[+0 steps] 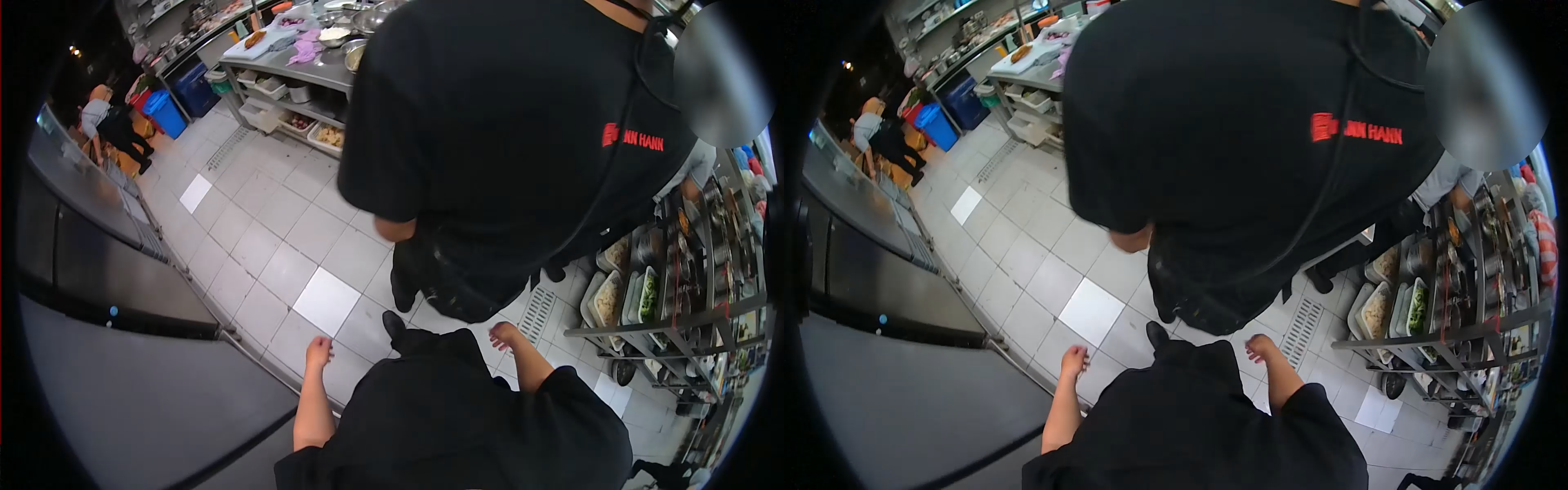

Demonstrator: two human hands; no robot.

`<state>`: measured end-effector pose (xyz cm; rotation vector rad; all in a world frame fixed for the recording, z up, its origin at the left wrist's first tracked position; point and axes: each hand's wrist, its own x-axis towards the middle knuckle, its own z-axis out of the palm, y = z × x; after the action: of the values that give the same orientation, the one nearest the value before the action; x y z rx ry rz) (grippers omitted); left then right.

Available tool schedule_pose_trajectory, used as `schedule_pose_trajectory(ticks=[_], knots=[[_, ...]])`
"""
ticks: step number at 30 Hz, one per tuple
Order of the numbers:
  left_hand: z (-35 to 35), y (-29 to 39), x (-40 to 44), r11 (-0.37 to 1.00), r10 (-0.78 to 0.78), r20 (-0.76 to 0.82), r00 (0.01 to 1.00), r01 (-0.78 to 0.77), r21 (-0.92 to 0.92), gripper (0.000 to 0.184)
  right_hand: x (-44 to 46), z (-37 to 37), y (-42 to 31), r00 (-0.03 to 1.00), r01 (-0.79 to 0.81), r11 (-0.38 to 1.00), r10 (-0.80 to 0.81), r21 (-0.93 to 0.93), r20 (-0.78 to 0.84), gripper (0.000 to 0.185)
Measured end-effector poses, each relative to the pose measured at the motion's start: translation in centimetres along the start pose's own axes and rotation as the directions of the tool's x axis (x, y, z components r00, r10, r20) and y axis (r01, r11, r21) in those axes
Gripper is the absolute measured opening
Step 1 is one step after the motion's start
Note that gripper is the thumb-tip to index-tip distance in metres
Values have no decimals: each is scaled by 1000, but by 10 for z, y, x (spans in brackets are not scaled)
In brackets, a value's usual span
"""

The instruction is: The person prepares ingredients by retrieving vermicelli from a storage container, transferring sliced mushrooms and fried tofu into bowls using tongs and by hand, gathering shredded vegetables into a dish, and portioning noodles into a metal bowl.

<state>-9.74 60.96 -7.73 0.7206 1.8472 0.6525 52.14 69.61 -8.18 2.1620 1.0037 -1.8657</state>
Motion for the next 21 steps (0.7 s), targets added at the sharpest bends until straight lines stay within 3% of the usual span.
schedule_pose_trajectory(ticks=[2, 3, 4, 5, 8, 13, 19, 21], knots=[[-11, -33, 8, 993, -102, 18, 995, 101, 57, 28, 13, 10, -56, 1000, 3, 990, -8, -142, -31, 30], [-20, -51, 1, 983, -156, -2, 988, 155, 100, 31, 57, 14, -54, 998, 50, 972, -42, -231, 37, 29], [-31, -87, 0, 939, -85, -15, 996, 86, 334, 34, 84, 16, -52, 987, 92, 960, -54, -263, 148, 28], [-47, -55, -36, 797, -108, 36, 993, 65, 600, 36, 91, 19, -61, 980, 93, 955, -38, -283, 195, 28], [-76, -72, -70, 853, -270, 17, 963, 232, 467, 33, 71, 26, -81, 969, 15, 954, 59, -299, 239, 28], [-103, -117, -50, 891, -317, 43, 947, 282, 357, 28, 27, 50, -88, 951, -119, 958, 185, -260, 246, 28], [-185, -104, 75, 948, -228, 113, 967, 193, 254, 22, -20, 136, -97, 943, -229, 962, 257, -148, 211, 29], [-227, -94, 132, 962, -271, 122, 955, 273, 0, 20, -32, 181, -110, 941, -248, 962, 267, -116, 206, 29]])
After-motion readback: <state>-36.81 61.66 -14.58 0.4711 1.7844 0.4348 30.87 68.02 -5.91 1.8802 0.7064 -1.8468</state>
